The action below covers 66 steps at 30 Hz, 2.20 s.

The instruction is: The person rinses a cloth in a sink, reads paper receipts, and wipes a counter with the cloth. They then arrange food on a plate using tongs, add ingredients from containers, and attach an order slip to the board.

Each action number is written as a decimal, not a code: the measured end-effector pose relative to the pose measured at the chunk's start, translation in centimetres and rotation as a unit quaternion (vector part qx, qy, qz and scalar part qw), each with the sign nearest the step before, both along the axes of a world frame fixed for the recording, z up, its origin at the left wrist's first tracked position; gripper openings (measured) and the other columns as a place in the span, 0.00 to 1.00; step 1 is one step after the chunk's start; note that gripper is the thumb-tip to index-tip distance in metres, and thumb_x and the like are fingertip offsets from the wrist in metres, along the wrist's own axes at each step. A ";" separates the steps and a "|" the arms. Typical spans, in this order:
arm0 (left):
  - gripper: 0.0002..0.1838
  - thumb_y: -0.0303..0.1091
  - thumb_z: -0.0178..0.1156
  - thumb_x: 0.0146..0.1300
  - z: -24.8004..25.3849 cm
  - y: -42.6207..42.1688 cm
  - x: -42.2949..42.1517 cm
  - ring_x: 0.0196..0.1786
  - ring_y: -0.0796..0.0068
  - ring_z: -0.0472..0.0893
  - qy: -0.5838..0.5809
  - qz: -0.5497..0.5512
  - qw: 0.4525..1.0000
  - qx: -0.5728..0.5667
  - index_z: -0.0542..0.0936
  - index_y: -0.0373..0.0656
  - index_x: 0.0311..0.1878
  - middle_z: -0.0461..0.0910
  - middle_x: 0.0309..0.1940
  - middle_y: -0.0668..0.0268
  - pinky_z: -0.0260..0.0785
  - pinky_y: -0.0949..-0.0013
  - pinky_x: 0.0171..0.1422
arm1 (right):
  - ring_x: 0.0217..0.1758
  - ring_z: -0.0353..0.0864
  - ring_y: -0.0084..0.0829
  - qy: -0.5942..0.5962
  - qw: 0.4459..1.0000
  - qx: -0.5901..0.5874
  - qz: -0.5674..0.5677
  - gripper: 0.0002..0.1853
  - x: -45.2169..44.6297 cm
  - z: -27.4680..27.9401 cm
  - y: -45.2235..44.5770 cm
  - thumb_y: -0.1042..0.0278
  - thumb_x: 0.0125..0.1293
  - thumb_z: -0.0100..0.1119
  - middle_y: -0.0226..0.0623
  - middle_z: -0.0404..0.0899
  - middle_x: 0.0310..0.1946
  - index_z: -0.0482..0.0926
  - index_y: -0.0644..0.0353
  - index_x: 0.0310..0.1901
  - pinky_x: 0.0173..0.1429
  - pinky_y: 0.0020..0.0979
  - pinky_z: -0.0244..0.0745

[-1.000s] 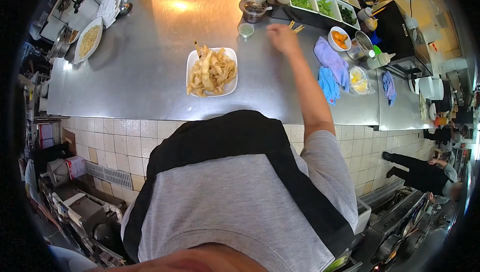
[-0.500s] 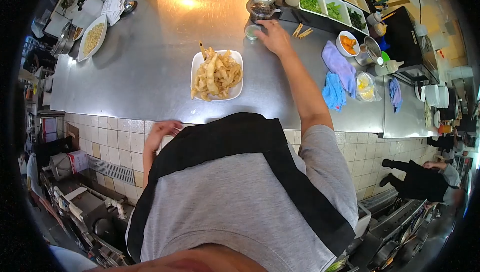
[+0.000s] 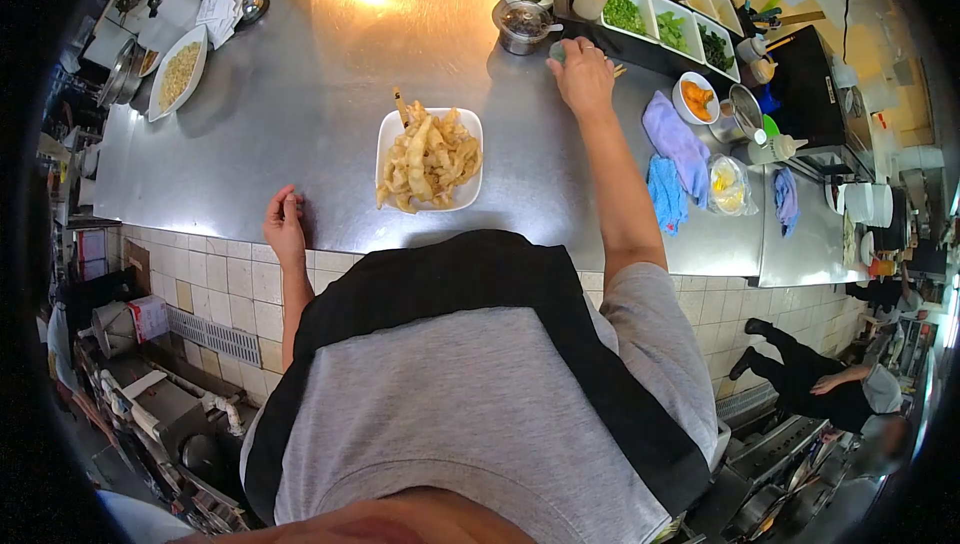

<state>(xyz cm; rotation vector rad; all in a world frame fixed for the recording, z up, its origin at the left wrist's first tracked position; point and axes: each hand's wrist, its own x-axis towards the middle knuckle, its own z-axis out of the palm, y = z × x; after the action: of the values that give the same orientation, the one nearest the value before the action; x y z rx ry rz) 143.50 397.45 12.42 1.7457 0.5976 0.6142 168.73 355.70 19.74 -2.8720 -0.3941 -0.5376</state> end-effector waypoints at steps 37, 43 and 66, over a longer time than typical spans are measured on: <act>0.09 0.30 0.54 0.66 -0.7 0.0 0.3 0.28 0.88 0.69 0.001 -0.018 1.000 0.010 0.81 0.41 0.45 0.80 0.29 0.70 0.61 0.83 0.32 | 0.46 0.78 0.46 0.165 0.975 -0.021 -0.149 0.14 -16.3 -1.1 -17.5 0.68 0.53 0.60 0.44 0.78 0.42 0.79 0.53 0.43 0.49 0.42 0.73; 0.09 0.31 0.56 0.65 -0.7 0.2 0.2 0.28 0.88 0.70 0.020 0.001 0.999 0.035 0.81 0.40 0.44 0.80 0.29 0.70 0.61 0.82 0.32 | 0.44 0.77 0.47 0.142 0.984 0.022 -0.110 0.16 -15.8 -1.9 -9.2 0.77 0.48 0.59 0.45 0.76 0.40 0.76 0.54 0.42 0.47 0.43 0.73; 0.08 0.30 0.55 0.65 -0.1 -0.1 0.2 0.25 0.88 0.68 0.005 0.018 0.999 0.027 0.81 0.40 0.43 0.76 0.25 0.73 0.60 0.82 0.28 | 0.54 0.72 0.45 0.094 0.989 -0.030 0.109 0.21 -7.0 -2.4 0.1 0.78 0.57 0.47 0.36 0.73 0.56 0.77 0.45 0.50 0.54 0.41 0.73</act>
<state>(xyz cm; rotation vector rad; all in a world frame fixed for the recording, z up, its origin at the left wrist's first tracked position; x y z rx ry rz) 143.65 397.39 12.34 1.7933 0.6264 0.6525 161.71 355.76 17.33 -2.8524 -0.6915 -0.2184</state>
